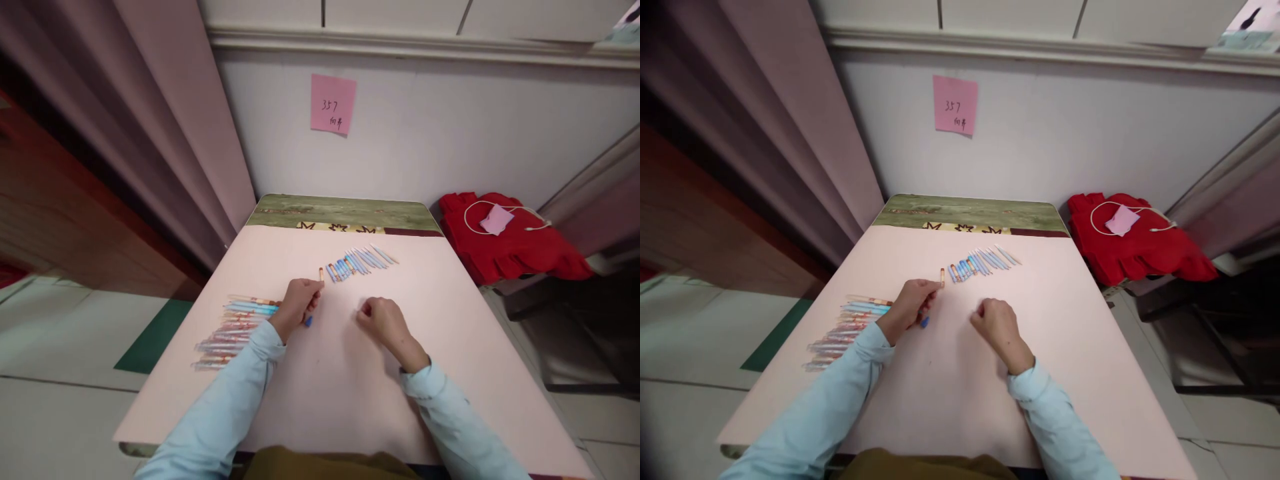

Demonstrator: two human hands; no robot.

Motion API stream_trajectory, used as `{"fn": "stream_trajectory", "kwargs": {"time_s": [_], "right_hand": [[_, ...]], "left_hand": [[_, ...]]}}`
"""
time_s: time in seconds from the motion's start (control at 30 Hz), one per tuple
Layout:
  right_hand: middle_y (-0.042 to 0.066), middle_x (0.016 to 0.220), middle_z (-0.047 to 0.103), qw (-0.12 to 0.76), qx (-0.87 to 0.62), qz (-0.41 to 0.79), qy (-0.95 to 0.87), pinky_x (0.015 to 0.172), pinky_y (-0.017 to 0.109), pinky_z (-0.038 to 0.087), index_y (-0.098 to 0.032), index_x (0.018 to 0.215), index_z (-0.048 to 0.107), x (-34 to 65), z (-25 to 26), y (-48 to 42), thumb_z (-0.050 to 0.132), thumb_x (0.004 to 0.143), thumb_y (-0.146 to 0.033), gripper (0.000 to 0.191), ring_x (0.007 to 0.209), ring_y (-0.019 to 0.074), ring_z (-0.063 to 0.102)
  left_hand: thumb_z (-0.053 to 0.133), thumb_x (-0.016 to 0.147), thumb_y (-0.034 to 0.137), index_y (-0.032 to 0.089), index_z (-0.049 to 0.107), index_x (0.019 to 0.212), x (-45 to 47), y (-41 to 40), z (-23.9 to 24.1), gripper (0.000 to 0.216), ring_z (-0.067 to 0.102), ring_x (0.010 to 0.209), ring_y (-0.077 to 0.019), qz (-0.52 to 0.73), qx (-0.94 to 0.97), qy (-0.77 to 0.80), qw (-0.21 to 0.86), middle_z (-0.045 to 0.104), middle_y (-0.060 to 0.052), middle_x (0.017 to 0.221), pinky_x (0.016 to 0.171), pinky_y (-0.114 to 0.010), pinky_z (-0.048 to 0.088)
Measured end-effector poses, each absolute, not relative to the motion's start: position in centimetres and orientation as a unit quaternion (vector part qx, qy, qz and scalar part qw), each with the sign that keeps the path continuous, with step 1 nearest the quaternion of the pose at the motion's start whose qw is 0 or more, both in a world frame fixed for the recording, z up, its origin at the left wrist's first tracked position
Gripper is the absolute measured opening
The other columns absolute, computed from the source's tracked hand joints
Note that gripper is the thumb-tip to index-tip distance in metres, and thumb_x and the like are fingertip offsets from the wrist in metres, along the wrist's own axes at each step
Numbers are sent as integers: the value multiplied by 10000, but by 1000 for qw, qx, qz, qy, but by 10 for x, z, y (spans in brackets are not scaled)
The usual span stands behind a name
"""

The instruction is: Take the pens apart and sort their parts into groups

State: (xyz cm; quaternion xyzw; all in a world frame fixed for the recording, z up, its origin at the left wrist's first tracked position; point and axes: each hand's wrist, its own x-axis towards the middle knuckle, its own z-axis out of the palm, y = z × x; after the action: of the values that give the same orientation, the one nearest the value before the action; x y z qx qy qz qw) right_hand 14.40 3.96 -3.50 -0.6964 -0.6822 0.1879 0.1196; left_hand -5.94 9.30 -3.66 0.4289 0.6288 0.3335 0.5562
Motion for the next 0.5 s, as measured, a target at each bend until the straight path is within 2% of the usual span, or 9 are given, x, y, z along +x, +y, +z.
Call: {"fn": "stream_trajectory", "kwargs": {"time_s": [0.13, 0.3, 0.5], "right_hand": [[56, 705, 720, 187, -678, 197, -683, 595, 249, 351, -189, 696, 702, 108, -33, 77, 567, 766, -195, 153, 660, 167, 623], [117, 857, 749, 149, -700, 136, -685, 649, 255, 411, -157, 892, 733, 72, -43, 110, 552, 869, -251, 206, 800, 212, 681], [166, 899, 744, 107, -710, 111, -687, 676, 281, 456, -124, 973, 724, 59, -52, 117, 460, 970, -271, 302, 828, 236, 702]], "left_hand": [[582, 763, 266, 175, 561, 567, -64, 113, -42, 217, 465, 416, -115, 264, 534, 713, 369, 490, 9, 431, 445, -229, 333], [603, 711, 167, 174, 577, 481, -65, 137, -45, 231, 564, 512, -172, 219, 553, 738, 319, 493, -29, 396, 532, -263, 368], [665, 691, 197, 155, 680, 627, -57, 142, -51, 78, 652, 722, -223, 198, 562, 747, 294, 639, -78, 575, 614, -271, 392]]}}
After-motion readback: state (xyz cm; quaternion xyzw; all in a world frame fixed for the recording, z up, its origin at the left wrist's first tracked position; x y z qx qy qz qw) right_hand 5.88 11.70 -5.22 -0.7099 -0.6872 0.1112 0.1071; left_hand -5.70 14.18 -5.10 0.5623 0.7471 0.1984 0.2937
